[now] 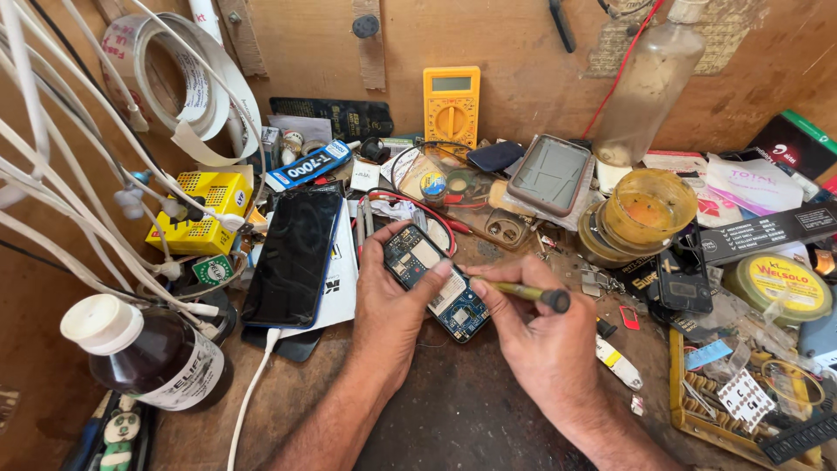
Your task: The person disassembles a smartphone, removes the battery, and uses a screwdriver to manipulate components on the motherboard. They then reassemble the device by placing the battery back and closing the casing.
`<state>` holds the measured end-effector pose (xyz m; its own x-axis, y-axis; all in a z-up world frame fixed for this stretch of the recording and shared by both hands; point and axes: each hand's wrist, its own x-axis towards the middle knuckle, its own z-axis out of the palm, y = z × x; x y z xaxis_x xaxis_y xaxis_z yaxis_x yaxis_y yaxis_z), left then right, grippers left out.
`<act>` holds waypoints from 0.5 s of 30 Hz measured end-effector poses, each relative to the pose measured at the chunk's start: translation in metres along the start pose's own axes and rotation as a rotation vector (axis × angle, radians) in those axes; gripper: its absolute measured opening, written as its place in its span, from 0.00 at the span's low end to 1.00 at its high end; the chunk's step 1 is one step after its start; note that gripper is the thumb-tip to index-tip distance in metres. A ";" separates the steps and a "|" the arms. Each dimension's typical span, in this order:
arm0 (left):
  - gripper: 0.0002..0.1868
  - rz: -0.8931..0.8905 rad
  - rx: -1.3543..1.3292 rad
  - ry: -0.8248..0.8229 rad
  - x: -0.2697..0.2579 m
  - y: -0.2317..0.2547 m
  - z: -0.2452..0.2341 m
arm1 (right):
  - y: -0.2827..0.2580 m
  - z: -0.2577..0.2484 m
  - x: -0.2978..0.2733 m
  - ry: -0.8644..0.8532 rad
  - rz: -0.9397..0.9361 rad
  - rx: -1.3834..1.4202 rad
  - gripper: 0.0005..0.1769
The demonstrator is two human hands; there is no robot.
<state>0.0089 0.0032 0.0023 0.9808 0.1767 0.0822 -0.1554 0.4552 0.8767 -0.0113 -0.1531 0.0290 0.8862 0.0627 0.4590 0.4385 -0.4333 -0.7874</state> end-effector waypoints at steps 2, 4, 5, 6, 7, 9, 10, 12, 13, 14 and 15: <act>0.34 0.028 0.039 0.012 0.000 0.000 0.002 | -0.003 0.001 -0.003 0.006 -0.108 -0.020 0.05; 0.35 0.046 0.081 0.031 -0.001 -0.001 0.003 | -0.005 0.001 -0.006 0.008 -0.163 -0.065 0.06; 0.35 0.050 0.104 0.042 -0.002 -0.002 0.003 | -0.005 -0.001 -0.006 0.008 -0.163 -0.101 0.07; 0.35 0.059 0.129 0.054 -0.002 -0.001 0.003 | -0.006 -0.001 -0.006 0.009 -0.167 -0.134 0.08; 0.35 0.058 0.143 0.066 -0.001 -0.001 0.003 | -0.007 0.000 -0.006 0.005 -0.198 -0.139 0.07; 0.34 0.049 0.166 0.086 -0.002 -0.002 0.003 | -0.008 0.000 -0.008 -0.002 -0.255 -0.157 0.07; 0.33 0.081 0.188 0.083 -0.002 -0.002 0.004 | -0.008 0.000 -0.008 -0.010 -0.254 -0.170 0.07; 0.33 0.143 0.232 0.077 -0.004 -0.003 0.004 | -0.009 -0.001 -0.010 -0.027 -0.250 -0.198 0.07; 0.32 0.171 0.272 0.085 -0.004 -0.004 0.004 | -0.009 -0.001 -0.010 -0.034 -0.263 -0.214 0.07; 0.32 0.199 0.313 0.094 -0.004 -0.004 0.004 | -0.008 -0.001 -0.011 -0.041 -0.276 -0.229 0.08; 0.32 0.227 0.354 0.103 -0.004 -0.003 0.004 | -0.008 -0.001 -0.012 -0.047 -0.289 -0.243 0.08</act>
<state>0.0059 -0.0027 0.0012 0.9067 0.3323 0.2596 -0.2984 0.0706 0.9518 -0.0251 -0.1517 0.0303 0.7395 0.2527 0.6239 0.6283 -0.5919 -0.5049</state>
